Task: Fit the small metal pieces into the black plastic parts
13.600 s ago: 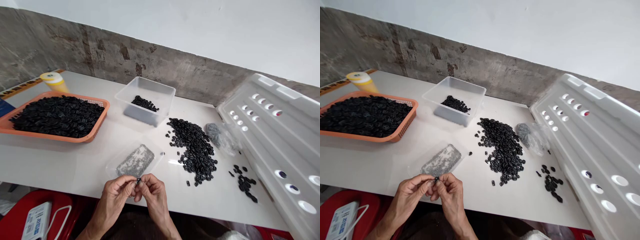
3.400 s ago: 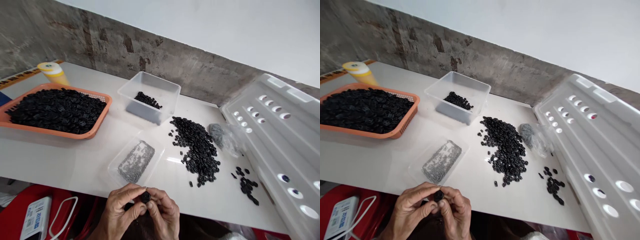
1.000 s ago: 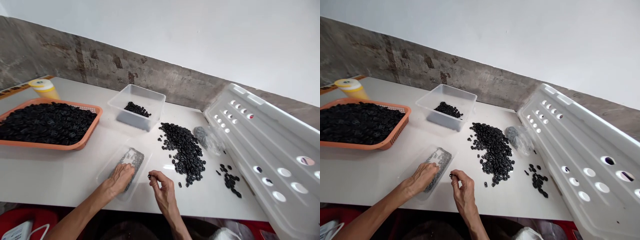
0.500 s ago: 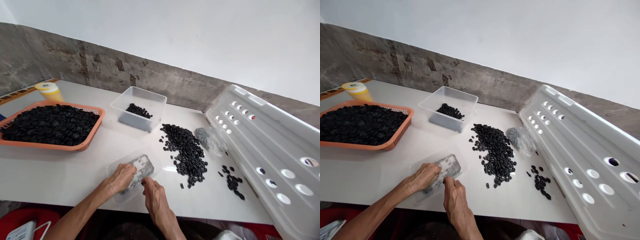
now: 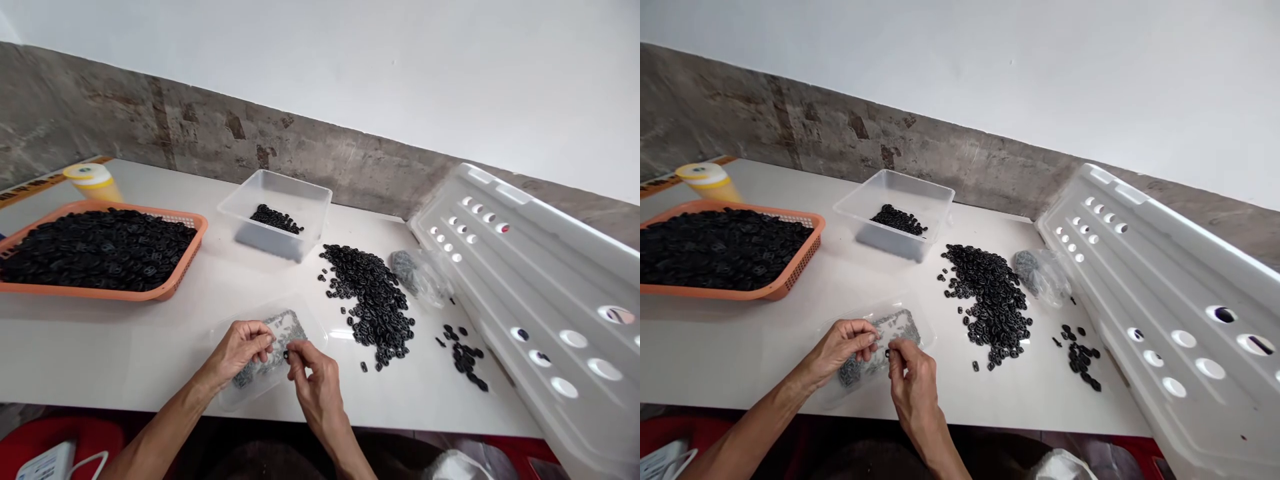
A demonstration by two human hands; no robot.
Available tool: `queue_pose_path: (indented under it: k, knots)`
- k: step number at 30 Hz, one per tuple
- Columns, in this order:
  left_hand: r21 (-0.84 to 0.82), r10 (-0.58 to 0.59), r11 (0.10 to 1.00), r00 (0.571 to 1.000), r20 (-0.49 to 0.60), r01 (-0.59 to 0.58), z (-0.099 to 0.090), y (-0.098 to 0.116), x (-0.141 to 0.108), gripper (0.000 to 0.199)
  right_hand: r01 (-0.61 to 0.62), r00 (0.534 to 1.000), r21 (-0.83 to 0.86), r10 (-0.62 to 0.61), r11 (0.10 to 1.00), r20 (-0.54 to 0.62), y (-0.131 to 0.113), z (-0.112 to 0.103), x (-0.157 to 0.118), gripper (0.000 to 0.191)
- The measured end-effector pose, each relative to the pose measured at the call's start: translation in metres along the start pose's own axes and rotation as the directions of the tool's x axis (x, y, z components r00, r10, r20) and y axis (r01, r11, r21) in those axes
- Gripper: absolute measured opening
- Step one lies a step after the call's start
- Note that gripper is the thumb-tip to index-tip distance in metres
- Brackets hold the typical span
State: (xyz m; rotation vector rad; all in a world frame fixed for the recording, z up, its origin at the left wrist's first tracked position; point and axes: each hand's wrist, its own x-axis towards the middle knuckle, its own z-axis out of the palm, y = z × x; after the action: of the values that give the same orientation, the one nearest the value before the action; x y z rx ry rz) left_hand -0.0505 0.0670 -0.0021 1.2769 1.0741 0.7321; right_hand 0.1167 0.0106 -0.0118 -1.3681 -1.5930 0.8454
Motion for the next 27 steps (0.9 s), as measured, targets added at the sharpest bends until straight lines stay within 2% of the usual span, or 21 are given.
queue_pose_path:
  k: [6,14,20,23,27]
  knots:
    - [-0.021,0.029,0.999,0.999,-0.031,-0.03,0.002,-0.001,-0.003,0.034,0.133,0.991,-0.155,-0.134,0.979,0.005,-0.005,0.007,0.013,0.021]
    - [0.024,0.046,0.999,0.999,0.014,-0.046,0.0,-0.01,-0.001,0.033,0.258,0.964,-0.255,-0.265,0.932,0.007,0.007,0.013,0.018,0.018]
    - [0.098,0.067,0.993,0.997,0.023,-0.069,0.001,-0.01,-0.002,0.032,0.261,0.959,-0.291,-0.281,0.92,-0.026,0.005,0.014,0.018,0.017]
    - [0.187,0.1,0.978,0.995,-0.016,-0.095,0.003,-0.009,-0.005,0.034,0.24,0.965,-0.301,-0.26,0.923,-0.029,0.004,0.014,0.018,0.017]
    - [0.291,0.185,0.944,0.981,-0.065,-0.159,0.005,-0.008,-0.009,0.027,0.205,0.976,-0.308,-0.218,0.929,-0.008,0.003,0.012,0.018,0.017]
